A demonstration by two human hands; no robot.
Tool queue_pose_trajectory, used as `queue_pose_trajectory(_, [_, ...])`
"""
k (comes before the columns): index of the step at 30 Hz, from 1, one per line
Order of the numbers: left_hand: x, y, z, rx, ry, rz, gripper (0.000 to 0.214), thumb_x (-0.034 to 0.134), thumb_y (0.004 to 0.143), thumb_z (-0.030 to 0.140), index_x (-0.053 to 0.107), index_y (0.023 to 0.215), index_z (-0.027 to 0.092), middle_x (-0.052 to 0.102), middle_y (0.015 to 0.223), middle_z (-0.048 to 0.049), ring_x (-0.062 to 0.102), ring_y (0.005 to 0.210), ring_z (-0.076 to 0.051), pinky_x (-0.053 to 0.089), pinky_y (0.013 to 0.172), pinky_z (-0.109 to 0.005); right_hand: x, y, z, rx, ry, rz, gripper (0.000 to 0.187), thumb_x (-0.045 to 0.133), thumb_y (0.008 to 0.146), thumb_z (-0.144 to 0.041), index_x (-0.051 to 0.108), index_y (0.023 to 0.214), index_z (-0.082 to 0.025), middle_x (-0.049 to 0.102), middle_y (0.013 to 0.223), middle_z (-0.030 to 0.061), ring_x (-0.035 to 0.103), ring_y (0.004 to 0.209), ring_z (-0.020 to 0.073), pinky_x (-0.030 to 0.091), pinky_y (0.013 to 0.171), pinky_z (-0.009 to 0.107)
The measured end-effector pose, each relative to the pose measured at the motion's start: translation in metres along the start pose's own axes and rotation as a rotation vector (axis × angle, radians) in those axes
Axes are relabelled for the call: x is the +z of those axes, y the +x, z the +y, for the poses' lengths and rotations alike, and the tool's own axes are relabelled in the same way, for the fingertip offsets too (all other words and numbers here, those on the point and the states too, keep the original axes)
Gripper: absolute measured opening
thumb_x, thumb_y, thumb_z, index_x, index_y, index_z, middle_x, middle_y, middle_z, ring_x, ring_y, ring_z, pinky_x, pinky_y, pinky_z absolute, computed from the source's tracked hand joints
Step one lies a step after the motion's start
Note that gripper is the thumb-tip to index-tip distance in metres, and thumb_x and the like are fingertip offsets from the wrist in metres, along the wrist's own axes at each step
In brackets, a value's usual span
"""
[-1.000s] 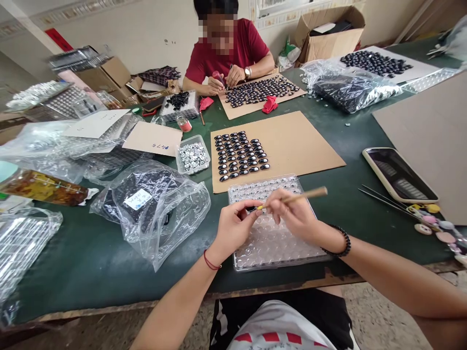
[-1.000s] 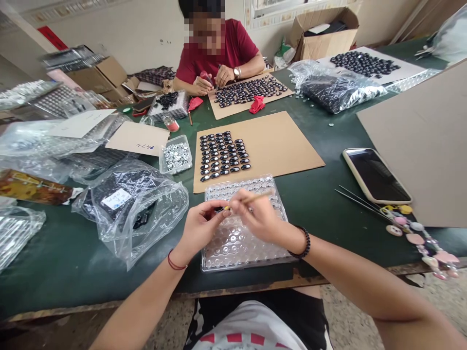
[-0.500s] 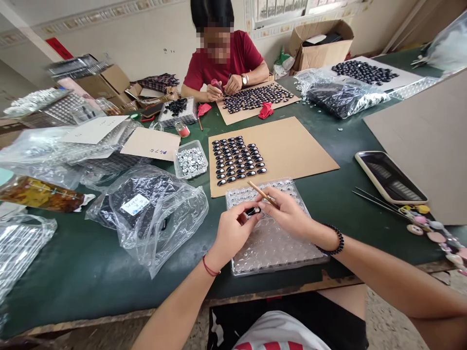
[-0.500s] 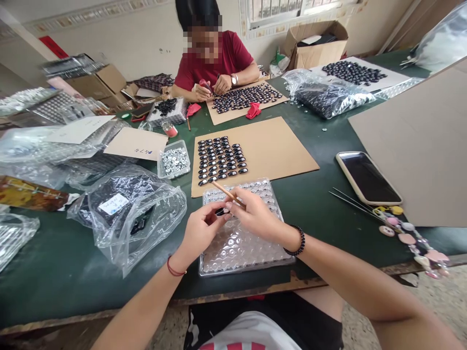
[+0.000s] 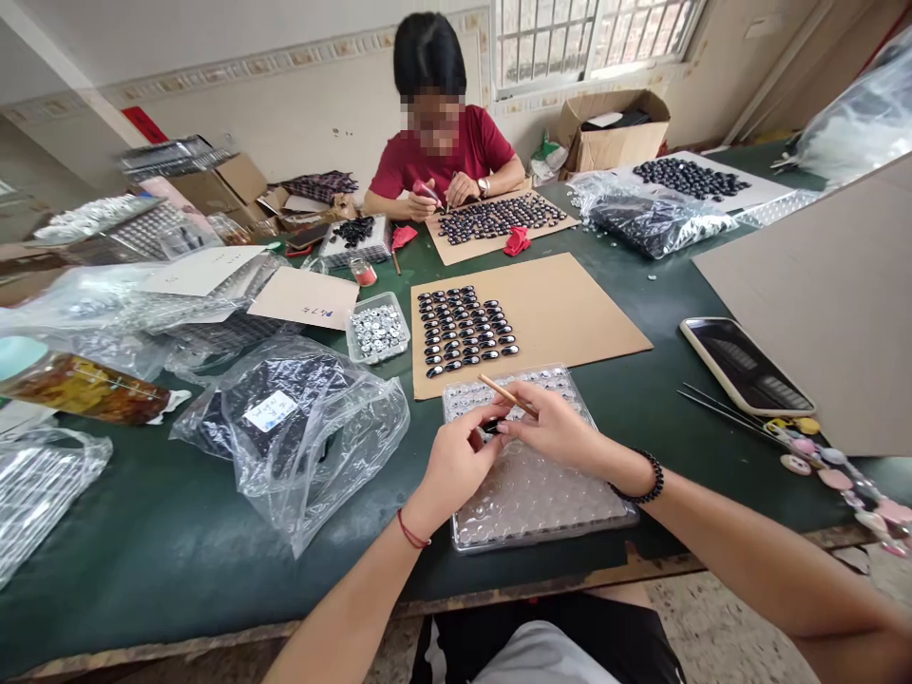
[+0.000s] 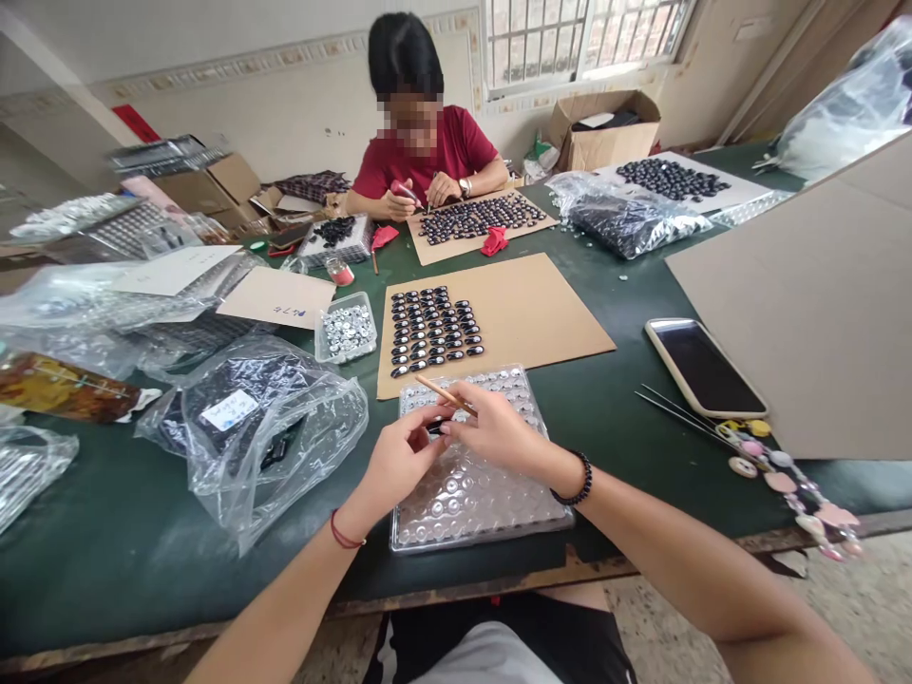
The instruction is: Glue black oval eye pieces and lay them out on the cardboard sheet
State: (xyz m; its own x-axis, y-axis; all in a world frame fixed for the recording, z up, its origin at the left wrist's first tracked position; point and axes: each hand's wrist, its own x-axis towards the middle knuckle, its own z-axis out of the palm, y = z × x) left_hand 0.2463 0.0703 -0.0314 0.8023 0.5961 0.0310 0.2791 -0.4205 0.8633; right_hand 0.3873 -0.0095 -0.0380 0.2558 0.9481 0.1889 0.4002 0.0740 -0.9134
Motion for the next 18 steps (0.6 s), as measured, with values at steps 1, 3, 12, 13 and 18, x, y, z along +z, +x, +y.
queue_pose_trajectory(1, [0.0, 0.0, 0.001, -0.002, -0.017, -0.002, 0.028, 0.057, 0.076, 0.021, 0.062, 0.104, 0.02, 0.06, 0.07, -0.0006, 0.038, 0.047, -0.008, 0.032, 0.047, -0.021, 0.0, 0.0, 0.0, -0.001, -0.01, 0.006, 0.019, 0.053, 0.074, -0.013, 0.055, 0.092, -0.018, 0.062, 0.085, 0.0027, 0.057, 0.074, 0.0134, 0.045, 0.059, 0.023])
queue_pose_trajectory(3, [-0.003, 0.0, 0.004, -0.011, -0.074, -0.006, 0.03, 0.058, 0.076, 0.021, 0.061, 0.106, 0.02, 0.06, 0.073, -0.0007, 0.036, 0.047, -0.007, 0.032, 0.047, -0.02, -0.003, 0.0, -0.001, 0.008, -0.032, 0.034, 0.021, 0.053, 0.074, -0.015, 0.055, 0.095, -0.018, 0.062, 0.083, 0.0019, 0.054, 0.062, 0.0103, 0.043, 0.052, 0.021])
queue_pose_trajectory(12, [-0.062, 0.02, -0.004, -0.466, -1.533, 0.698, 0.016, 0.041, 0.084, 0.007, 0.048, 0.07, 0.012, 0.045, 0.059, 0.0017, 0.046, 0.048, -0.004, 0.044, 0.047, -0.015, -0.047, 0.036, 0.006, 0.064, -0.118, 0.168, 0.021, 0.059, 0.073, -0.031, 0.062, 0.086, -0.015, 0.051, 0.052, -0.0046, 0.026, 0.036, 0.0038, 0.024, 0.035, 0.019])
queue_pose_trajectory(13, [-0.062, 0.021, -0.005, -0.515, -1.609, 0.715, 0.016, 0.04, 0.085, 0.006, 0.048, 0.072, 0.012, 0.048, 0.063, -0.0005, 0.05, 0.053, -0.006, 0.048, 0.052, -0.018, -0.052, 0.049, 0.01, 0.07, -0.149, 0.202, 0.021, 0.059, 0.072, -0.032, 0.063, 0.084, -0.015, 0.047, 0.046, -0.006, 0.026, 0.035, 0.0043, 0.023, 0.036, 0.02])
queue_pose_trajectory(18, [-0.044, 0.019, -0.008, -0.631, -1.624, 0.577, 0.012, 0.043, 0.08, -0.001, 0.05, 0.081, 0.009, 0.054, 0.075, -0.0072, 0.06, 0.065, -0.012, 0.054, 0.055, -0.021, -0.074, 0.126, 0.052, 0.077, -0.302, 0.453, 0.02, 0.062, 0.068, -0.03, 0.064, 0.08, -0.014, 0.065, 0.074, 0.0039, 0.056, 0.063, 0.014, 0.043, 0.061, 0.027])
